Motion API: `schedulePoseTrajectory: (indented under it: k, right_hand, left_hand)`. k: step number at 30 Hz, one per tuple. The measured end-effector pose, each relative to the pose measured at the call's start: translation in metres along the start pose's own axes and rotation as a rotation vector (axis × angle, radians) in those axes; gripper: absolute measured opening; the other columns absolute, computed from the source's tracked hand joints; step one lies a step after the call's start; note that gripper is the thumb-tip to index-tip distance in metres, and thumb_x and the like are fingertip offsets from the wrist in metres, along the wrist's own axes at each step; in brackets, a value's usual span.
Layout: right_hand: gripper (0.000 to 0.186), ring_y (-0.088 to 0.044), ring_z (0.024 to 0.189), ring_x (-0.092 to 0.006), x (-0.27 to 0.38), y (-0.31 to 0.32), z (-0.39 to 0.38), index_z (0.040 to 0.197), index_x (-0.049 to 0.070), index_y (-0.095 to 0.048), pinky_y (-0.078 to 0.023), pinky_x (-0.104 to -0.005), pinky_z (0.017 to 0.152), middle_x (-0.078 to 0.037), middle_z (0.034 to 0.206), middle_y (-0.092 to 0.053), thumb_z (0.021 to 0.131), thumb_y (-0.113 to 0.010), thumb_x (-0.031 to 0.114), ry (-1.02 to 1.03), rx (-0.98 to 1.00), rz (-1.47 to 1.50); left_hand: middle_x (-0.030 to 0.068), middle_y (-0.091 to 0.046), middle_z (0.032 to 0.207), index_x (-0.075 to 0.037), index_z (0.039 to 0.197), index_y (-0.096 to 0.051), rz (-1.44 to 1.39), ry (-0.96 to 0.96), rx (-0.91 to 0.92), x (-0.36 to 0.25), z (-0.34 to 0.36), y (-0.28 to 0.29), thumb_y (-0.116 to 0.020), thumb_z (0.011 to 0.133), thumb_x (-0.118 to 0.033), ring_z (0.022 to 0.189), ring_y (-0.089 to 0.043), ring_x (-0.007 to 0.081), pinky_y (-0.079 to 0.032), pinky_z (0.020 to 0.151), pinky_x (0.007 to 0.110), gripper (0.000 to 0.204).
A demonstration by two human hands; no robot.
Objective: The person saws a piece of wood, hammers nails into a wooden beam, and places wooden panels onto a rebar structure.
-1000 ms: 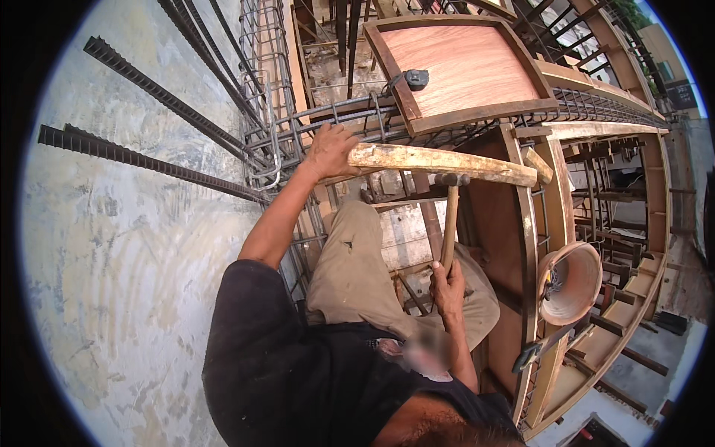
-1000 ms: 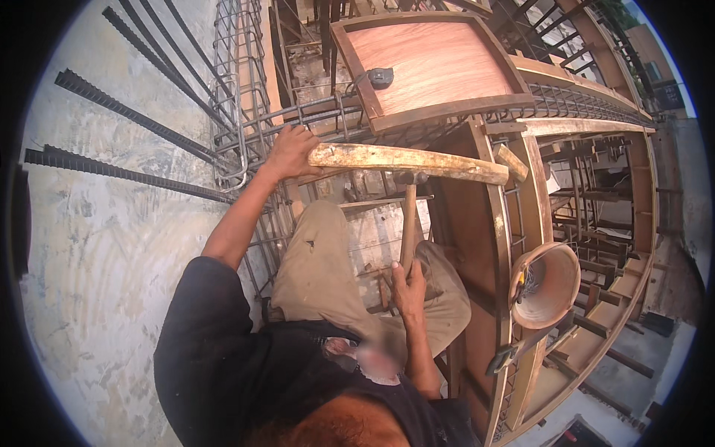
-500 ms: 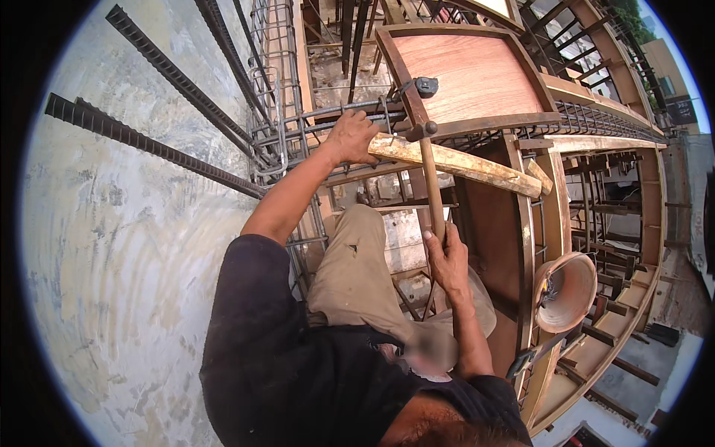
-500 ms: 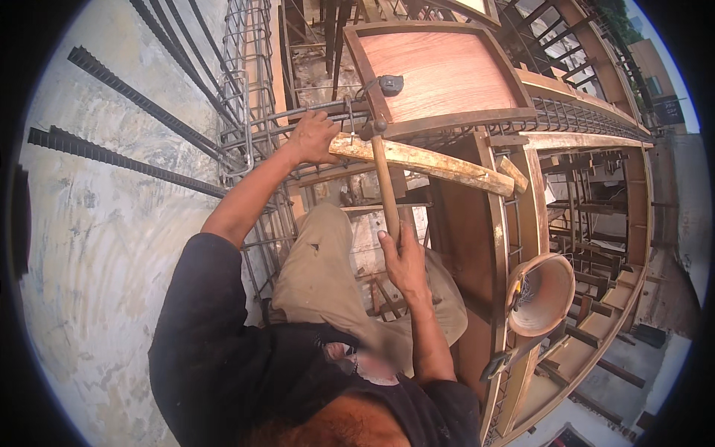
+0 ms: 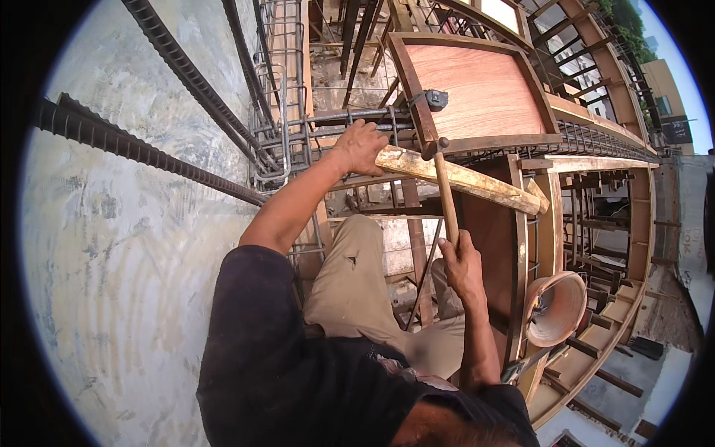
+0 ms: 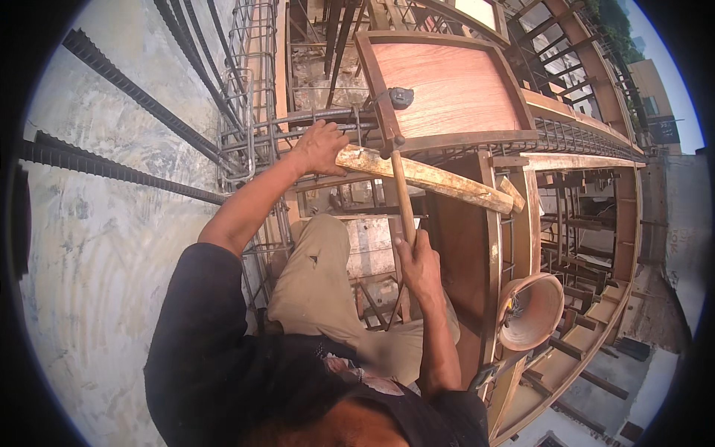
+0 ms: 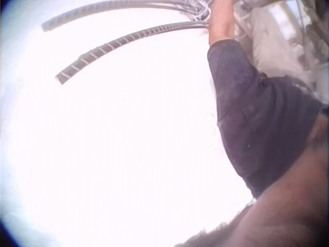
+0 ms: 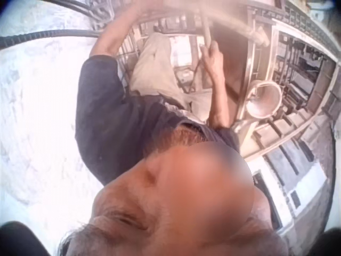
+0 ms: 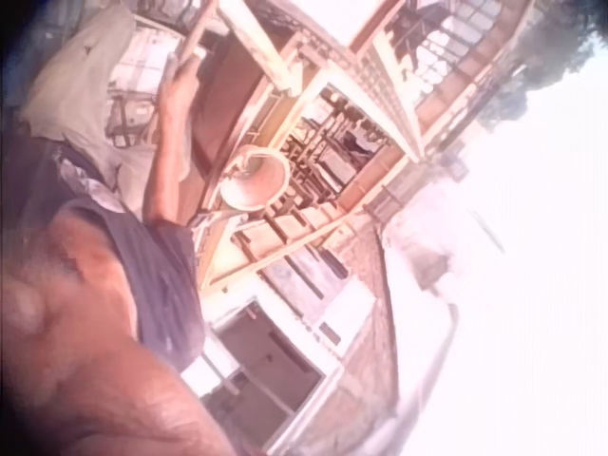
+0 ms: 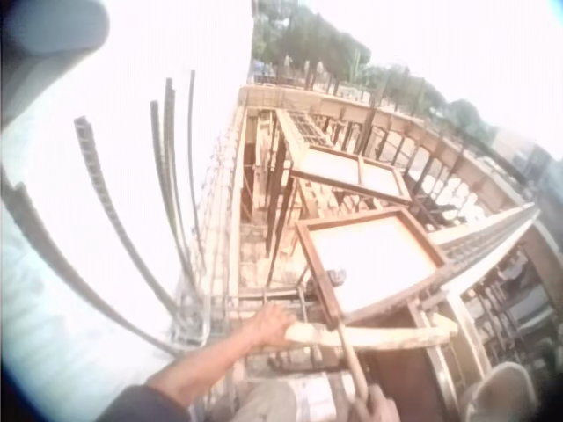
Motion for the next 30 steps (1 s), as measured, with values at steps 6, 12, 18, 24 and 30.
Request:
schedulePoseTrajectory:
  k: [6,12,18,24,30]
  right_hand:
    - [0.036,-0.047,0.047,-0.0112,0.147,0.141,-0.061,0.114,0.004,-0.044,-0.043,-0.0258,0.039,-0.005,0.075,-0.056,0.098,-0.066,0.028,0.694,-0.469,0.759]
    - [0.029,-0.061,0.059,-0.0318,0.016,-0.009,0.010,0.103,0.000,-0.045,-0.052,-0.0454,0.062,-0.017,0.067,-0.059,0.100,-0.060,0.026,0.210,-0.070,-0.317]
    - [0.028,-0.054,0.059,-0.0186,-0.028,-0.004,-0.046,0.100,0.001,-0.053,-0.047,-0.0356,0.056,-0.009,0.074,-0.062,0.097,-0.066,0.026,-0.133,-0.085,0.355]
    - [0.024,-0.049,0.059,-0.0035,-0.048,0.026,-0.088,0.107,0.005,-0.058,-0.038,-0.0217,0.050,0.003,0.071,-0.054,0.093,-0.074,0.017,0.018,-0.413,0.665]
    - [0.025,-0.050,0.061,-0.0060,-0.057,0.001,-0.046,0.106,0.004,-0.059,-0.040,-0.0242,0.053,0.000,0.078,-0.058,0.093,-0.075,0.019,-0.002,-0.498,0.820]
  left_hand:
    - [0.0068,-0.067,0.101,-0.009,0.101,-0.066,-0.009,0.024,0.041,0.007,-0.014,0.001,-0.078,0.066,-0.065,0.108,-0.054,0.0248,-0.039,0.098,0.041,0.067]
    - [0.0071,-0.066,0.099,-0.009,0.103,-0.066,-0.032,0.001,-0.046,0.001,0.004,0.014,-0.079,0.066,-0.065,0.108,-0.054,0.0249,-0.040,0.098,0.041,0.068]
    - [0.0085,-0.065,0.108,-0.007,0.113,-0.063,-0.003,0.058,0.059,0.010,-0.013,0.012,-0.080,0.065,-0.064,0.113,-0.054,0.0263,-0.040,0.101,0.043,0.076]
    - [0.0172,-0.057,0.112,0.000,0.123,-0.056,-0.579,0.277,-0.637,0.001,-0.047,0.057,-0.069,0.086,-0.040,0.105,-0.055,0.0314,-0.044,0.097,0.045,0.055]
    - [0.0165,-0.066,0.107,-0.001,0.118,-0.053,-2.298,0.415,-0.316,-0.198,-0.033,-0.002,-0.063,0.101,-0.025,0.096,-0.066,0.0236,-0.055,0.087,0.038,0.031]
Point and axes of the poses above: each hand's wrist, its own z-axis towards the middle knuckle, its own y-axis out of the back of the hand, x = y × z, the point moved 8 cm from there along z, towards the middle knuckle
